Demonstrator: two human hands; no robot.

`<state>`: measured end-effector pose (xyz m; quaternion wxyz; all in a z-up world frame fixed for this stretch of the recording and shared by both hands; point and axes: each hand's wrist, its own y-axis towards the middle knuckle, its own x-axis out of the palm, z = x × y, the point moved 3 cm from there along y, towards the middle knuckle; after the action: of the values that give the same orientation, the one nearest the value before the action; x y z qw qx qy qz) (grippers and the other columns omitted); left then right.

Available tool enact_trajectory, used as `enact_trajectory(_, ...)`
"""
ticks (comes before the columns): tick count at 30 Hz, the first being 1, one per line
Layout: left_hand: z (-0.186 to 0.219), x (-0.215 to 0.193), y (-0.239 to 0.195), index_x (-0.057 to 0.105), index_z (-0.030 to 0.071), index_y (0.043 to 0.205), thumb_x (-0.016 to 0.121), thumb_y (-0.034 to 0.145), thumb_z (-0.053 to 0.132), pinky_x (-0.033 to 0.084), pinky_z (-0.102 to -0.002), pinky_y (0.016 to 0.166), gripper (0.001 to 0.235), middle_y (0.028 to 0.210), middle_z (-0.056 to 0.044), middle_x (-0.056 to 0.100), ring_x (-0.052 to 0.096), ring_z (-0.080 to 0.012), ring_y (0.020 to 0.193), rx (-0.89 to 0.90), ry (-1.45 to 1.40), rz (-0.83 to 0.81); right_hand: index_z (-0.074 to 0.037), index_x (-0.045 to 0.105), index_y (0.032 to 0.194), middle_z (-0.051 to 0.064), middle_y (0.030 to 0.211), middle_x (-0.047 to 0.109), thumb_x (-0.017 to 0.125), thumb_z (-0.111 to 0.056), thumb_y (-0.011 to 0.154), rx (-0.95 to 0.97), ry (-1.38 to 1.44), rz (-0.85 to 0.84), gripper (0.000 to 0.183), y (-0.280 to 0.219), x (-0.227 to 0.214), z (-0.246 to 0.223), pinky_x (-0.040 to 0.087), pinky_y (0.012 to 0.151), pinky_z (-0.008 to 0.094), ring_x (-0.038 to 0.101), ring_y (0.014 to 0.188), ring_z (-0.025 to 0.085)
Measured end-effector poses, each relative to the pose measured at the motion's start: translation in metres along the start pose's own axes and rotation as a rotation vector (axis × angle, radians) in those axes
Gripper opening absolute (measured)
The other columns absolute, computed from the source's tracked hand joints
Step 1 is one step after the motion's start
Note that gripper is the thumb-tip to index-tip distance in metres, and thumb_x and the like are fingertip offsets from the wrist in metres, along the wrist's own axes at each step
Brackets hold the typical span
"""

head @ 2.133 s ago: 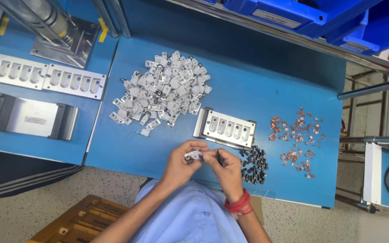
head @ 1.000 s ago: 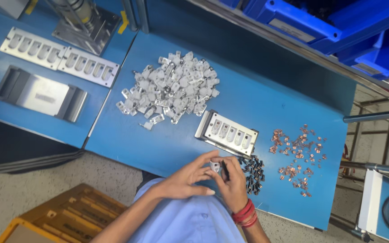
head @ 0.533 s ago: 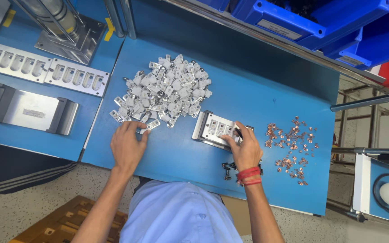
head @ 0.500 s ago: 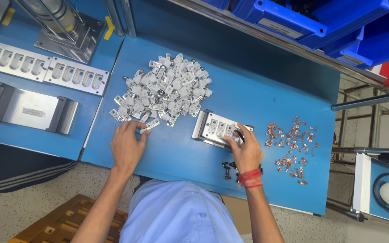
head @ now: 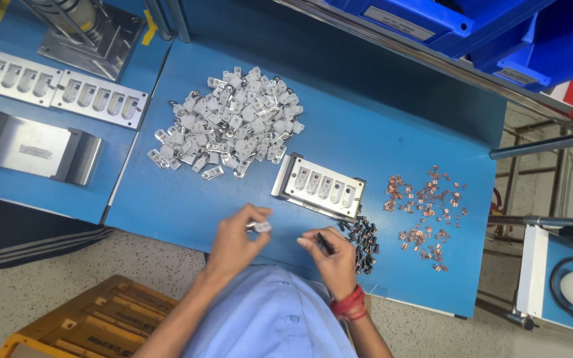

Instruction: The person assembles small electrical components by inserting metal pins into white plastic housings using tweezers. The person repeatedly picks up housings and pins, inserts the pins, and places the assembled units into a metal tray. The process is repeated continuously throughout the clip.

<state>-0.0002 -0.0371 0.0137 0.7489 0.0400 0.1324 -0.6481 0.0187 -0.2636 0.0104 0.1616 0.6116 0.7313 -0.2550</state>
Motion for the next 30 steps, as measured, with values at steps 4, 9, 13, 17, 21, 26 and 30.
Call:
enact_trajectory(4,0.038,0.027,-0.005,0.067,0.003,0.106,0.074,0.083,0.008,0.059,-0.032,0.072,0.025,0.101,-0.013,0.078,0.079,-0.0234,0.089,0.016,-0.019,-0.089,0.0,0.075,0.1,-0.001,0.087,0.072,0.079,-0.004,0.086,0.08,0.551,-0.178,0.015,0.001,0.007,-0.001,0.049,0.069,0.02,0.059,0.075,0.005)
enact_trajectory(9,0.058,0.022,-0.006,0.072,0.004,0.113,0.071,0.079,0.004,0.059,-0.034,0.071,0.034,0.103,-0.014,0.077,0.077,-0.0264,0.086,0.125,-0.033,-0.125,0.002,0.067,0.1,-0.003,0.085,0.064,0.082,0.002,0.087,-0.036,0.539,-0.099,0.02,0.009,0.023,-0.001,0.043,0.066,0.02,0.051,0.074,0.005)
enact_trajectory(13,0.048,0.02,-0.002,0.075,0.006,0.107,0.072,0.08,0.007,0.059,-0.034,0.072,0.027,0.101,-0.013,0.079,0.078,-0.0256,0.085,-0.017,-0.026,-0.151,0.0,0.067,0.105,-0.001,0.097,0.067,0.068,0.001,0.096,-0.111,0.506,-0.139,0.009,0.006,0.013,-0.01,0.049,0.073,0.023,0.06,0.085,0.009)
enact_trajectory(17,0.037,0.015,0.0,0.076,0.004,0.104,0.074,0.081,0.007,0.059,-0.034,0.078,0.024,0.103,-0.014,0.079,0.078,-0.0259,0.089,-0.02,-0.004,-0.127,-0.001,0.072,0.101,0.008,0.096,0.074,0.074,0.002,0.089,-0.323,-0.115,-0.11,0.012,-0.006,-0.01,-0.043,0.055,0.072,0.029,0.072,0.082,0.018)
enact_trajectory(21,0.029,0.008,0.001,0.076,0.005,0.106,0.072,0.079,0.005,0.06,-0.035,0.078,0.028,0.104,-0.014,0.078,0.077,-0.0264,0.091,-0.049,0.014,-0.157,-0.001,0.069,0.098,0.011,0.106,0.076,0.071,0.006,0.087,-0.537,-0.051,0.065,0.014,-0.037,-0.029,-0.081,0.061,0.087,0.032,0.076,0.099,0.022)
enact_trajectory(26,0.028,0.002,0.005,0.076,0.006,0.108,0.072,0.077,0.004,0.06,-0.035,0.079,0.032,0.106,-0.013,0.077,0.077,-0.0265,0.09,-0.083,0.019,-0.198,0.0,0.069,0.099,0.013,0.106,0.077,0.074,0.007,0.085,-0.599,-0.072,0.1,0.016,-0.036,-0.015,-0.098,0.062,0.087,0.031,0.077,0.1,0.024)
enact_trajectory(30,0.021,-0.004,0.009,0.074,0.005,0.113,0.07,0.077,0.002,0.06,-0.033,0.079,0.036,0.117,-0.012,0.074,0.075,-0.0263,0.09,-0.108,0.02,-0.264,-0.001,0.07,0.101,0.013,0.107,0.076,0.073,0.008,0.086,-0.62,-0.048,0.041,0.018,-0.021,0.001,-0.094,0.06,0.092,0.034,0.076,0.104,0.023)
